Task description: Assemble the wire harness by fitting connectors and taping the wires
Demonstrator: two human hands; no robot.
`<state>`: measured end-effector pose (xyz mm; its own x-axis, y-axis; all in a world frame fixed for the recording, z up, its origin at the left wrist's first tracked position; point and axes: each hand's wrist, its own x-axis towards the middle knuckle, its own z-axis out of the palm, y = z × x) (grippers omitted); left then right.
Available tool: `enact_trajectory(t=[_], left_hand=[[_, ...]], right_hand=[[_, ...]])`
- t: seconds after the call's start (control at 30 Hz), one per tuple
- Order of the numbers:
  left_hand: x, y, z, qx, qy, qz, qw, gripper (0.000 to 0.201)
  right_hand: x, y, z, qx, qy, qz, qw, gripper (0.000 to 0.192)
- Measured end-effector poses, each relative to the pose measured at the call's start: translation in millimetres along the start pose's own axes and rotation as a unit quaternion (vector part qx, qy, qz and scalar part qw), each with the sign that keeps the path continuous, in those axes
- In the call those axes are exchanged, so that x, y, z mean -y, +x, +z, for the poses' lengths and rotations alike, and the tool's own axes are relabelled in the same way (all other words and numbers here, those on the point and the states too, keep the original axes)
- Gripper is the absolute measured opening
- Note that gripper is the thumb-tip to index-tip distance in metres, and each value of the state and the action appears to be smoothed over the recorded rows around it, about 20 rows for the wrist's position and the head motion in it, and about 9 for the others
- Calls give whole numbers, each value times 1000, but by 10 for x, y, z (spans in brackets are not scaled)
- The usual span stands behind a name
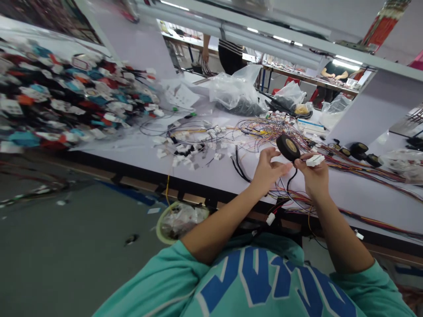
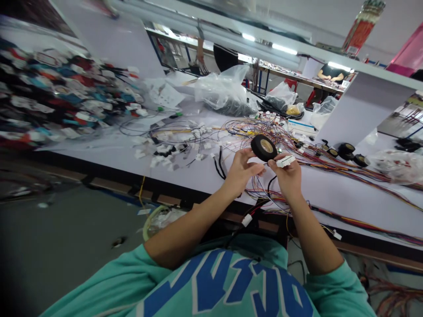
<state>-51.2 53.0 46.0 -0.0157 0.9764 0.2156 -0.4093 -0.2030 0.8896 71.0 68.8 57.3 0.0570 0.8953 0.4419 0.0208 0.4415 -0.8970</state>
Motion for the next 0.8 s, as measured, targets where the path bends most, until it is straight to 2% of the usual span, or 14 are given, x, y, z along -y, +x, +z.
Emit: enact_trajectory(t=[0.07,0.13,0.2,0.27,0.33,0.4,0.47,0.5,0.53,0.6,0.67,0.73,0.8], left_hand=[[-42,78,-39,79,-58,-75,992,59],[-65,137,-80,165,-87,-134,973,58],[-59,146,-105,184,-91,-152,967,54],[-41,99,-117,162,-68,-123,977,52],[-37,20,-133,155,2,-56,986,56],[-53,-54,-159,191,104,6,976,69],[-65,-89,-178,239,165,17,957,77],[-61,-89,-176,237,177,13,955,73],[-47,-79,-164,212,183,10,960,64],[2,-38,-111,108,199,24,974,41],[59,7,-42,12,223,56,973,29],[100,31,15,-12,238,73,968,23],[119,21,46,1,250,69,966,15]], right_hand=[[23,-17,-12,41,-11,0,999,21],[46,-31,3,70,3,24,997,21],[50,-24,29,55,20,55,997,22],[28,8,42,3,33,94,995,24],[-10,53,27,-42,48,134,989,28],[-37,90,-9,-52,44,145,987,32],[-27,105,-46,-29,16,120,992,31],[-6,103,-57,-13,0,101,995,29],[23,97,-61,0,-12,83,996,29],[92,73,-50,17,-20,59,998,30],[147,40,-20,24,-10,54,998,30],[167,4,10,41,4,74,996,29],[153,-25,26,71,2,104,992,29]])
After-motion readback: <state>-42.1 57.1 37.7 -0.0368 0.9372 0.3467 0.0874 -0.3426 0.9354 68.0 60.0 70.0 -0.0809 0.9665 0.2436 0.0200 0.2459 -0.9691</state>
